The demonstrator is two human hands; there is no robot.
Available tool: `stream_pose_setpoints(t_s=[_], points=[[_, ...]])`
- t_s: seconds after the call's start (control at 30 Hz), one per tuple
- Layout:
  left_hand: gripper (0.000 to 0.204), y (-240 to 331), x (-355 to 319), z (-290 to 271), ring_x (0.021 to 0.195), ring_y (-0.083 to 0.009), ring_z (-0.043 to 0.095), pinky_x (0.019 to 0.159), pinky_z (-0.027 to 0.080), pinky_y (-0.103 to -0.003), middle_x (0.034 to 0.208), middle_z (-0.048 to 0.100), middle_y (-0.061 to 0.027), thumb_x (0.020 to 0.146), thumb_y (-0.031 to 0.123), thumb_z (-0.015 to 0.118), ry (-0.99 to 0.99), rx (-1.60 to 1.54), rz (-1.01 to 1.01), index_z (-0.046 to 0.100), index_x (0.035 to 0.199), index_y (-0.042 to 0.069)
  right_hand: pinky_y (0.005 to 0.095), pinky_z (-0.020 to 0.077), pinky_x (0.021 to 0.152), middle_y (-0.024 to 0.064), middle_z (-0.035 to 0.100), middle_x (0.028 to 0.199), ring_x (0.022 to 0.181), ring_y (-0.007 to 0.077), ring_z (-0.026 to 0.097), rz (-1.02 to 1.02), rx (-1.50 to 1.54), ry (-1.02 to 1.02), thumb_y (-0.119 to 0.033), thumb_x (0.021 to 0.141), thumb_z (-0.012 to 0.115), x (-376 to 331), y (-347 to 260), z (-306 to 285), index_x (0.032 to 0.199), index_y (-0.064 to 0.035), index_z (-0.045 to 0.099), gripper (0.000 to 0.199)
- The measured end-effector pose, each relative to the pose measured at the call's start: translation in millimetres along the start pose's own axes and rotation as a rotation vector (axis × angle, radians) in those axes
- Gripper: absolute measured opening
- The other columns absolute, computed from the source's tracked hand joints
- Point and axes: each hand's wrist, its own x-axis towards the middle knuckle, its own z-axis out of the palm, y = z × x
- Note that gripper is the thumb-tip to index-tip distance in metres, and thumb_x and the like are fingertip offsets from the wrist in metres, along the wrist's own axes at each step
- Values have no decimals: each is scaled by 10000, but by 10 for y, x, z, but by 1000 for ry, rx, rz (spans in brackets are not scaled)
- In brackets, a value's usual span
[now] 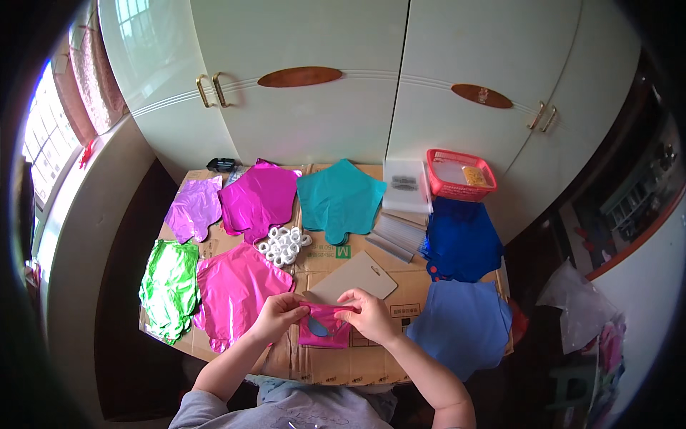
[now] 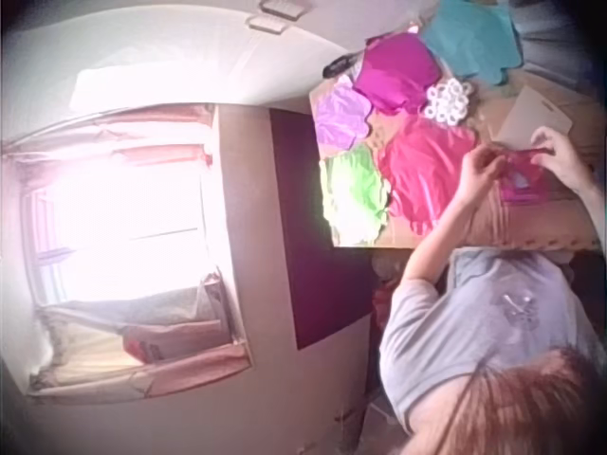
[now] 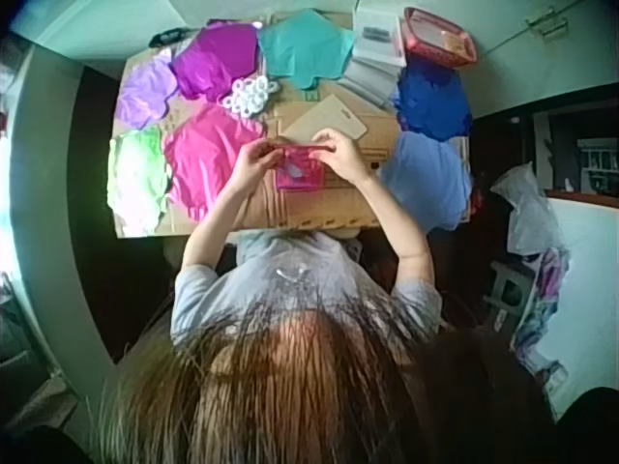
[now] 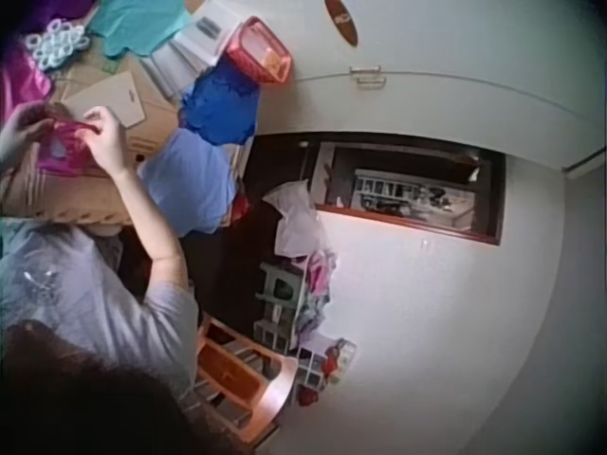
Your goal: Folding star-shaped foil decorations and placing them into individual plastic bags with paper header cards.
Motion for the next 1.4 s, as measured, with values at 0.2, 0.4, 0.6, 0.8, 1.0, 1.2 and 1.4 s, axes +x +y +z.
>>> stream_pose_setpoints(t_s=[0.2, 0.4, 0.6, 0.8, 1.0, 1.2, 1.4], points=[[100, -282, 99, 46, 795, -76, 610, 713, 515, -225, 895, 659, -46, 924, 35, 581, 195, -324, 33, 605, 1003, -23, 264, 501, 787, 135, 606, 1162, 956, 135, 615, -206, 63, 219, -54, 884, 642, 42, 125, -20, 1210, -11, 450, 380], [113, -111, 84, 96, 817, -80, 613, 731, 511, -220, 888, 659, -41, 927, 30, 578, 47, -85, 236, 589, 1023, -29, 287, 467, 894, 127, 576, 1201, 1057, 139, 560, -58, 166, 62, -152, 904, 641, 43, -86, -232, 1300, -9, 415, 479], [125, -112, 181, 130, 841, -89, 619, 762, 508, -230, 935, 659, -60, 932, 32, 571, 98, -122, 322, 583, 1039, -31, 268, 463, 883, 78, 630, 1099, 998, 118, 579, 83, 265, -69, -158, 896, 657, 38, -74, -117, 1181, 8, 555, 346], [138, -81, 223, 170, 874, -116, 643, 756, 505, -247, 933, 674, -62, 925, 70, 587, 186, 158, 400, 597, 1039, -8, 265, 527, 742, 25, 693, 938, 882, 130, 646, -467, -416, 267, -38, 826, 657, 59, -125, -178, 990, -52, 676, 166], [132, -207, -23, -60, 948, -239, 646, 779, 502, -358, 993, 685, -61, 771, 91, 661, 237, 1114, 539, 657, 898, 56, 311, 535, 850, 53, 682, 1047, 1017, 174, 637, -1114, -1336, 84, -100, 787, 616, 204, -50, -387, 989, -83, 695, 217], [440, -292, -141, 93, 1177, -269, 547, 980, 417, -397, 1253, 578, -143, 803, 153, 642, 127, 1139, 656, 553, 1210, 12, 519, 390, 1039, 8, 654, 1136, 1176, 211, 557, -996, -1175, -163, -128, 798, 601, 288, 335, -394, 1027, -123, 699, 249], [585, -349, -76, 161, 1294, -320, 431, 1056, 347, -445, 1380, 452, -189, 837, 303, 639, 13, 1297, 630, 471, 1323, 24, 499, 369, 1058, 48, 632, 1185, 1252, 283, 489, -868, -894, -385, -105, 767, 625, 384, 445, -452, 984, -91, 691, 227]])
